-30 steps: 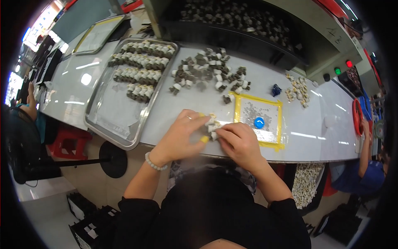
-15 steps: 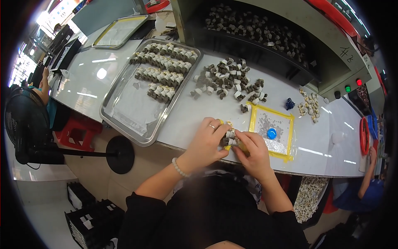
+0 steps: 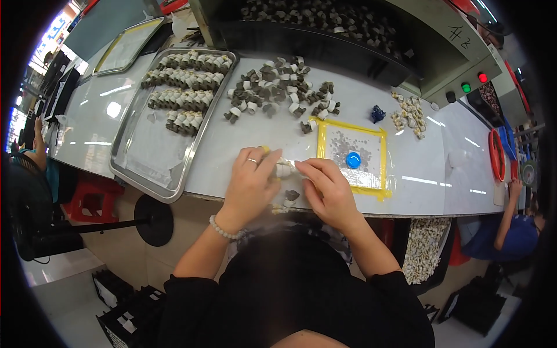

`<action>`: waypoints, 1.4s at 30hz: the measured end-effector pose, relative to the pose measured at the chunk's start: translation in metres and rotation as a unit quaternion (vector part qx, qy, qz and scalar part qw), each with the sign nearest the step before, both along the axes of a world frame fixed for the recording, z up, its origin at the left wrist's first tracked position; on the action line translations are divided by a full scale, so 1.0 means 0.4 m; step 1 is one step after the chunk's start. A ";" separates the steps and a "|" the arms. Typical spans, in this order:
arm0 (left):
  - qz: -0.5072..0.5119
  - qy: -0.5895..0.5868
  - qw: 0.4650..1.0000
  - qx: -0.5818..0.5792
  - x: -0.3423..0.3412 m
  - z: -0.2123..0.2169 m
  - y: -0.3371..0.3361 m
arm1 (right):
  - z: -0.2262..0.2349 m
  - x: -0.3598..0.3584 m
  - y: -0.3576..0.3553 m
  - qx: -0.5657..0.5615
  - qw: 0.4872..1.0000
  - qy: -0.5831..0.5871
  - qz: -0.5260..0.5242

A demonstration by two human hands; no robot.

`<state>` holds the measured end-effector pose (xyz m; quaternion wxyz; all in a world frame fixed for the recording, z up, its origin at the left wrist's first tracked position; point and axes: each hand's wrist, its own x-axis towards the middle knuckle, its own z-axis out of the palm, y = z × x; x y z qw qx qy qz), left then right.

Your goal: The person assembles small toy parts by applying glue from a bottle and placing the pieces together on a workbench.

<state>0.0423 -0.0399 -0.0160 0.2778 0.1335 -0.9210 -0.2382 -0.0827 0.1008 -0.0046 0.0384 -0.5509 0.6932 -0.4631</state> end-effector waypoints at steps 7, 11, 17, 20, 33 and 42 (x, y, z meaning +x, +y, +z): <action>-0.006 -0.029 0.999 0.046 0.011 0.016 0.001 | 0.024 -0.007 0.013 0.029 0.975 0.125 0.179; -0.035 -0.050 0.995 0.072 0.029 0.047 -0.006 | 0.009 -0.011 0.013 0.039 0.979 0.112 0.168; -0.092 -0.071 0.982 0.150 0.046 0.056 -0.035 | 0.007 -0.007 0.008 0.048 0.990 0.060 0.121; -0.078 -0.063 0.985 0.137 0.040 0.043 -0.031 | 0.007 -0.006 0.005 0.042 0.991 0.055 0.112; -0.104 -0.065 0.975 0.183 0.049 0.058 -0.058 | 0.004 -0.007 0.009 0.051 0.993 0.041 0.095; -0.065 -0.033 0.967 0.243 0.036 0.026 -0.065 | 0.022 -0.016 0.023 0.084 0.985 -0.066 0.132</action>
